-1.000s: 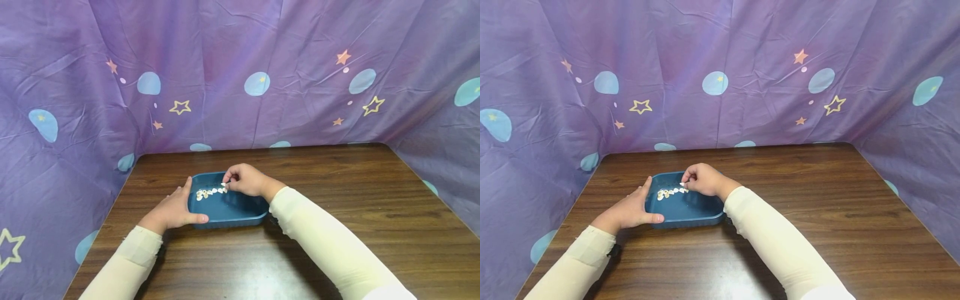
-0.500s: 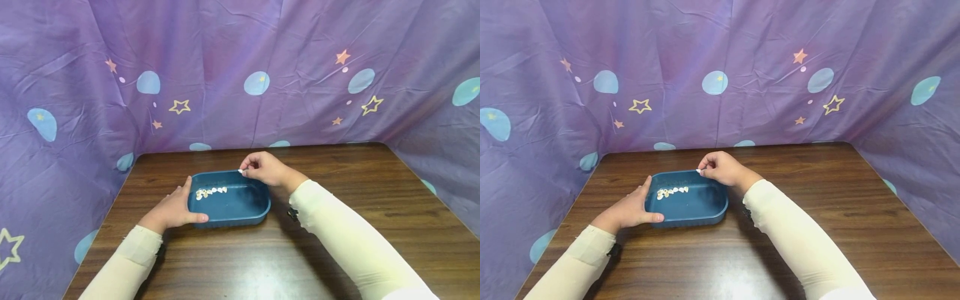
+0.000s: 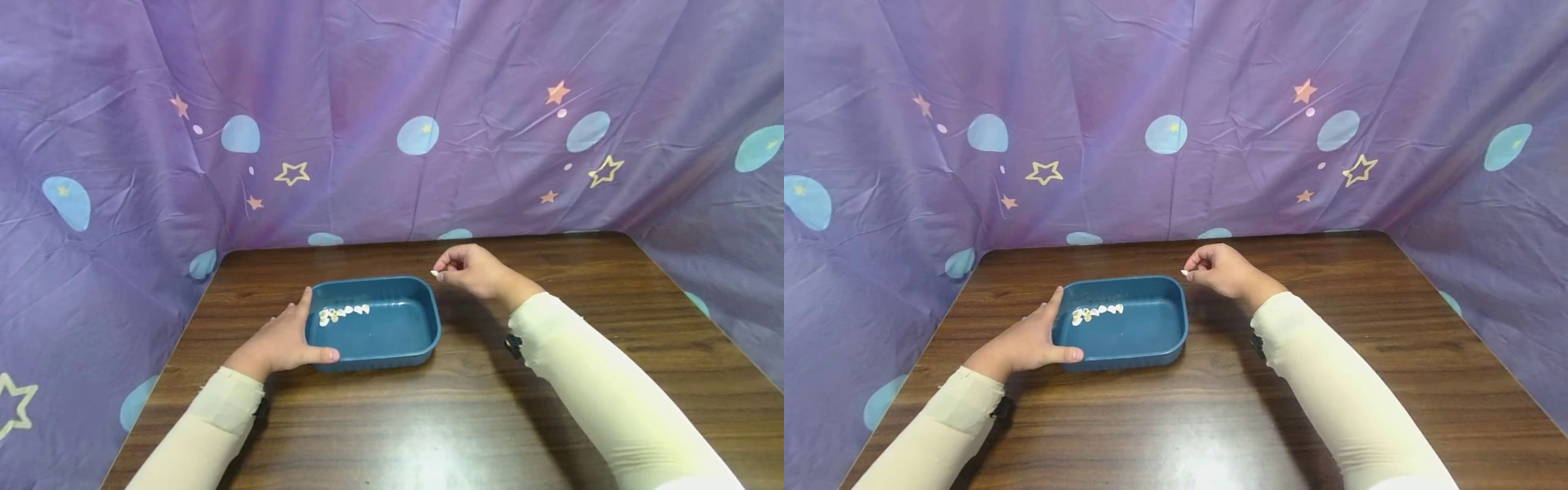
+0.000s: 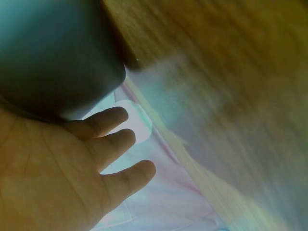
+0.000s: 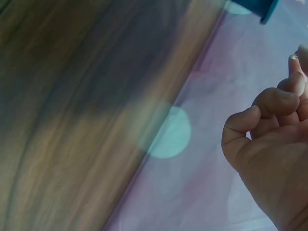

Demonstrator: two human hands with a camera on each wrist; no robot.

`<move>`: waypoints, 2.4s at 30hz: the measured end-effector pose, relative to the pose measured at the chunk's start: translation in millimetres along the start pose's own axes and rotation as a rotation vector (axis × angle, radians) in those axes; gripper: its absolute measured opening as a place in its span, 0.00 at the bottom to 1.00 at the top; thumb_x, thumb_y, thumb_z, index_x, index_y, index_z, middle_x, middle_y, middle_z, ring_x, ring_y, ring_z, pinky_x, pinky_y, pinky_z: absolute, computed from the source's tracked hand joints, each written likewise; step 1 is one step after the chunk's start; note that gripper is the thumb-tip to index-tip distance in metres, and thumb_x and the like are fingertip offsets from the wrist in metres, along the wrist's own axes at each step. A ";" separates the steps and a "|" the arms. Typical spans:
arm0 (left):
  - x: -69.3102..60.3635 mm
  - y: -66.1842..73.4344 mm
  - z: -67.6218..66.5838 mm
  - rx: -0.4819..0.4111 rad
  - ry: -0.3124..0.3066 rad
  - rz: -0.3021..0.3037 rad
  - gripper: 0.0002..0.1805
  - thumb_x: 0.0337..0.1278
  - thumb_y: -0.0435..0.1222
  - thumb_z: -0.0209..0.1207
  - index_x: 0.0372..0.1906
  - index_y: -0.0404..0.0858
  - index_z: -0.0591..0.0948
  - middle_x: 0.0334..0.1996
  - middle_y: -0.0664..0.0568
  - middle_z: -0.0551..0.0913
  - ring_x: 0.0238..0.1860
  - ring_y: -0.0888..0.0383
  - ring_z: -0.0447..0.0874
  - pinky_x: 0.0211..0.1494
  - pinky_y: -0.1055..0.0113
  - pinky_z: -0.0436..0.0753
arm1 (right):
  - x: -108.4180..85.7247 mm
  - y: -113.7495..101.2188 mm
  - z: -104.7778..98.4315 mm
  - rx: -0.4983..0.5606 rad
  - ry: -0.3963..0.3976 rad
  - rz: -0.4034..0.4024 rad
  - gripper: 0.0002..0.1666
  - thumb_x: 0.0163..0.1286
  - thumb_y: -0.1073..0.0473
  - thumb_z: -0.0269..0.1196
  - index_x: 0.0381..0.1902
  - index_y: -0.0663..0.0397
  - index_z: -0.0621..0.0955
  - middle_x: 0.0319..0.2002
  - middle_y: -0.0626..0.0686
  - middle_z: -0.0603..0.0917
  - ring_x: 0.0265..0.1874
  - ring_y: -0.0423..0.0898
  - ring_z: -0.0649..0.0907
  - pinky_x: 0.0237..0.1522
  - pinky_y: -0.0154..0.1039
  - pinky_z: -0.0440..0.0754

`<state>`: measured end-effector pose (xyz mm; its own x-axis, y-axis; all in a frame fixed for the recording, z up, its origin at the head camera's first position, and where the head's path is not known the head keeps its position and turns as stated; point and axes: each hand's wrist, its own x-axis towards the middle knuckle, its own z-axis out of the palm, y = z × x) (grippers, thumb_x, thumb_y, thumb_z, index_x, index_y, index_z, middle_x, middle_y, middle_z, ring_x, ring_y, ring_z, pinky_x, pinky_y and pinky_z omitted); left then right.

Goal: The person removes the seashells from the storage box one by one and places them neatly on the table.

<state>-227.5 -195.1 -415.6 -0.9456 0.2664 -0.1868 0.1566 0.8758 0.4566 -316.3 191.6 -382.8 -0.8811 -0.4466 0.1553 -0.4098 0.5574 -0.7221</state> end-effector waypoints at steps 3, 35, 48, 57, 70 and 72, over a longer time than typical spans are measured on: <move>-0.7 0.5 -0.7 0.000 -0.003 -0.002 0.82 0.43 0.71 0.73 0.85 0.31 0.35 0.81 0.24 0.52 0.82 0.28 0.49 0.79 0.30 0.53 | -3.2 9.5 -2.1 -0.065 -0.007 0.029 0.05 0.68 0.65 0.69 0.39 0.61 0.89 0.26 0.47 0.83 0.26 0.37 0.76 0.31 0.31 0.74; -0.5 2.5 -1.5 0.002 -0.012 -0.009 0.81 0.44 0.70 0.73 0.85 0.32 0.35 0.81 0.25 0.53 0.82 0.29 0.50 0.80 0.30 0.54 | -7.9 45.9 7.2 -0.375 -0.210 0.139 0.05 0.65 0.62 0.74 0.30 0.53 0.87 0.25 0.44 0.84 0.28 0.41 0.78 0.39 0.40 0.78; -0.8 2.8 -3.2 0.005 -0.008 -0.008 0.82 0.44 0.71 0.73 0.85 0.31 0.35 0.80 0.24 0.53 0.82 0.29 0.50 0.80 0.30 0.53 | -4.1 36.6 1.9 -0.406 -0.203 0.099 0.03 0.61 0.63 0.74 0.31 0.53 0.88 0.27 0.43 0.88 0.30 0.40 0.81 0.42 0.42 0.81; 0.5 1.5 -1.7 0.003 -0.009 -0.003 0.82 0.43 0.71 0.73 0.85 0.31 0.35 0.80 0.23 0.53 0.81 0.28 0.51 0.80 0.30 0.54 | 6.0 -4.3 4.6 -0.258 -0.064 0.045 0.08 0.67 0.58 0.72 0.42 0.53 0.90 0.31 0.45 0.89 0.33 0.42 0.83 0.42 0.41 0.81; 0.2 1.4 -2.3 0.001 -0.017 -0.003 0.82 0.43 0.72 0.72 0.85 0.31 0.34 0.81 0.24 0.53 0.82 0.28 0.50 0.80 0.30 0.53 | 24.8 -47.1 40.1 -0.206 -0.078 -0.027 0.11 0.68 0.57 0.73 0.45 0.55 0.90 0.22 0.44 0.81 0.24 0.39 0.75 0.33 0.37 0.76; 0.0 1.6 -2.6 -0.001 -0.016 -0.006 0.82 0.43 0.72 0.72 0.85 0.31 0.34 0.81 0.24 0.53 0.82 0.28 0.50 0.80 0.30 0.53 | 27.8 -50.0 47.3 -0.211 -0.084 -0.037 0.10 0.69 0.57 0.73 0.45 0.54 0.90 0.21 0.43 0.79 0.24 0.38 0.75 0.33 0.36 0.75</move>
<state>-228.0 -194.7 -412.6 -0.9417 0.2680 -0.2034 0.1511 0.8770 0.4560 -309.1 118.2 -374.3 -0.8454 -0.5214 0.1159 -0.4896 0.6698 -0.5582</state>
